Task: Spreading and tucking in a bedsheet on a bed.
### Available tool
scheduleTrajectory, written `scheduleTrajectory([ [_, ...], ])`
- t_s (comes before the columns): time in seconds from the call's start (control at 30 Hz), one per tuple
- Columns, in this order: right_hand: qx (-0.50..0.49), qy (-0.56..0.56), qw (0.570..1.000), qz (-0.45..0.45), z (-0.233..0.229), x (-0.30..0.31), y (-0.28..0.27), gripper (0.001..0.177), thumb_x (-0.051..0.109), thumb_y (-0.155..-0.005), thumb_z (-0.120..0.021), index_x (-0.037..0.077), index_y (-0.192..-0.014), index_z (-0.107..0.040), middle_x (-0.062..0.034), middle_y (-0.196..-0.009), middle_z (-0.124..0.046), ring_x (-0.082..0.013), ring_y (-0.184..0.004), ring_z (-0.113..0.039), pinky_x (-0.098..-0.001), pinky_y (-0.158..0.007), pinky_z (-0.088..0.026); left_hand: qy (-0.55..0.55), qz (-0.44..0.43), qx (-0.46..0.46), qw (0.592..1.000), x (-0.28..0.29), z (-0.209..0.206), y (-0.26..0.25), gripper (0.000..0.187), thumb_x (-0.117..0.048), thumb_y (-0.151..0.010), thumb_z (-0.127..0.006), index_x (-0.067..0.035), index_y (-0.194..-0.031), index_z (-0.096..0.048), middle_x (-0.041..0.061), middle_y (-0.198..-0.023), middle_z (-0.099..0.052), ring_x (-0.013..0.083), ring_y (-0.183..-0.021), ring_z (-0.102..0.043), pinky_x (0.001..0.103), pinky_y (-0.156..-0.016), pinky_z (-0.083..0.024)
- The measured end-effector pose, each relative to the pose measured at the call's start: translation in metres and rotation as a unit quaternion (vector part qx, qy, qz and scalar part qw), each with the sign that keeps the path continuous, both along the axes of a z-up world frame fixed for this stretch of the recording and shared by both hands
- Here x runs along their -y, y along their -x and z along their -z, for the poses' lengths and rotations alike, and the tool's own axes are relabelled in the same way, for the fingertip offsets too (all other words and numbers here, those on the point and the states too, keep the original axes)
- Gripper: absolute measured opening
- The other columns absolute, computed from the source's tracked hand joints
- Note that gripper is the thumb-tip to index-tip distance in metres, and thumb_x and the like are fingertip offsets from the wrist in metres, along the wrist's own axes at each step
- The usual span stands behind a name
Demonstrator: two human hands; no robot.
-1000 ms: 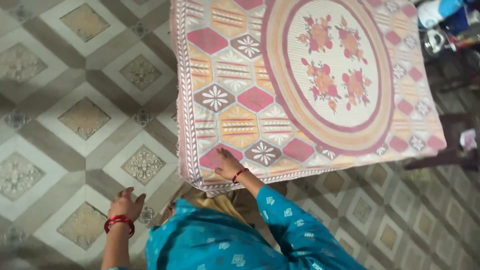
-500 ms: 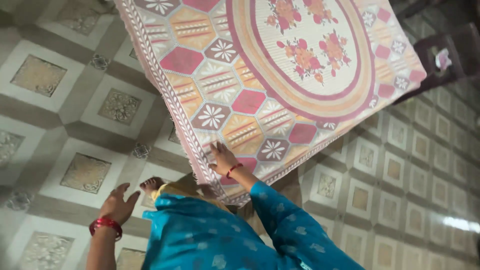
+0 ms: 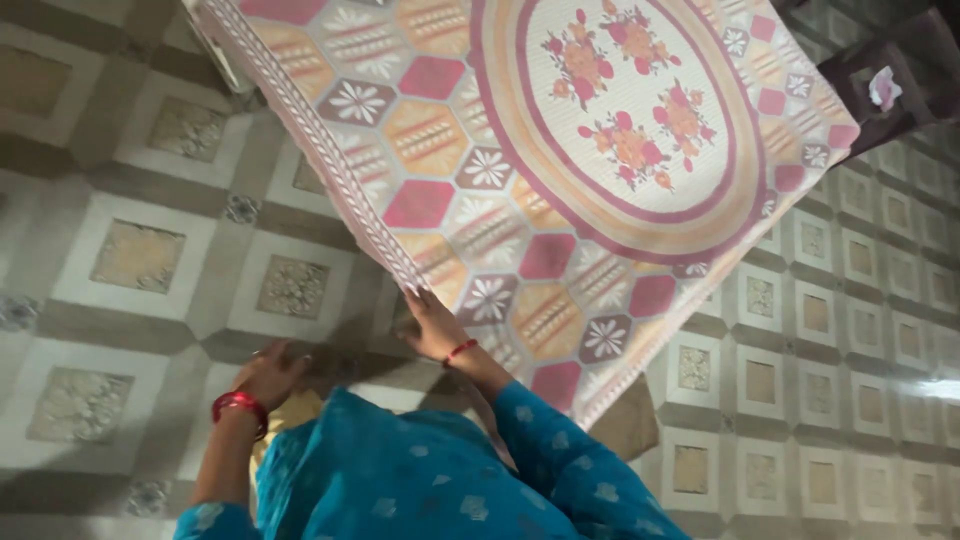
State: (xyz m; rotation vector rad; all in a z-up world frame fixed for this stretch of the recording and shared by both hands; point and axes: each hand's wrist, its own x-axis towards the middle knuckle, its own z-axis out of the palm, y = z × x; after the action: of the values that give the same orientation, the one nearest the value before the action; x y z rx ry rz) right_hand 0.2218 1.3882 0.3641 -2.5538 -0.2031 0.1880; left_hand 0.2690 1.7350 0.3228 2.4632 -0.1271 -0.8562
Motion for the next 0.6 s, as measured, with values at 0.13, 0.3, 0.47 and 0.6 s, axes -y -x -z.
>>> scheduleTrajectory([
  [0.13,-0.029,-0.027,0.996,0.082,0.025,-0.018,-0.031,0.086,0.032,-0.084,-0.078,0.0,-0.152,-0.037,-0.0262,-0.154,-0.045,-0.0429,-0.146,-0.04,-0.0472,-0.124,-0.032,0.022,0.06,-0.001,0.998,-0.024,-0.004,-0.099,0.063,-0.047,-0.091,-0.062,-0.014,-0.144,-0.054,0.018,-0.15,-0.051,0.0393,-0.136,-0.049,0.047,-0.113,-0.039],
  [0.3,-0.067,0.006,0.991,0.113,0.009,-0.049,-0.087,0.083,0.031,-0.083,-0.077,0.006,-0.153,-0.04,-0.0226,-0.155,-0.043,-0.043,-0.145,-0.035,-0.0479,-0.119,-0.03,0.064,0.07,0.026,0.995,-0.059,-0.029,-0.225,0.062,-0.042,-0.091,-0.065,-0.009,-0.141,-0.056,0.019,-0.147,-0.057,0.0376,-0.135,-0.053,0.045,-0.113,-0.042],
  [0.47,-0.039,0.0,0.991,0.13,-0.02,-0.081,-0.164,0.075,0.027,-0.082,-0.076,0.012,-0.15,-0.049,-0.0217,-0.156,-0.045,-0.0417,-0.146,-0.037,-0.0476,-0.121,-0.031,0.072,0.062,0.046,0.994,-0.053,-0.046,-0.327,0.059,-0.039,-0.092,-0.065,-0.007,-0.14,-0.058,0.019,-0.145,-0.059,0.0378,-0.133,-0.055,0.044,-0.113,-0.044],
  [0.6,-0.036,0.034,0.993,0.11,0.012,-0.072,-0.208,0.072,0.026,-0.086,-0.074,0.014,-0.152,-0.049,-0.0236,-0.155,-0.047,-0.0412,-0.143,-0.042,-0.0471,-0.121,-0.035,0.098,0.067,0.029,0.993,-0.028,-0.029,-0.399,0.058,-0.039,-0.092,-0.064,-0.006,-0.139,-0.058,0.016,-0.142,-0.061,0.036,-0.131,-0.057,0.044,-0.11,-0.044],
])
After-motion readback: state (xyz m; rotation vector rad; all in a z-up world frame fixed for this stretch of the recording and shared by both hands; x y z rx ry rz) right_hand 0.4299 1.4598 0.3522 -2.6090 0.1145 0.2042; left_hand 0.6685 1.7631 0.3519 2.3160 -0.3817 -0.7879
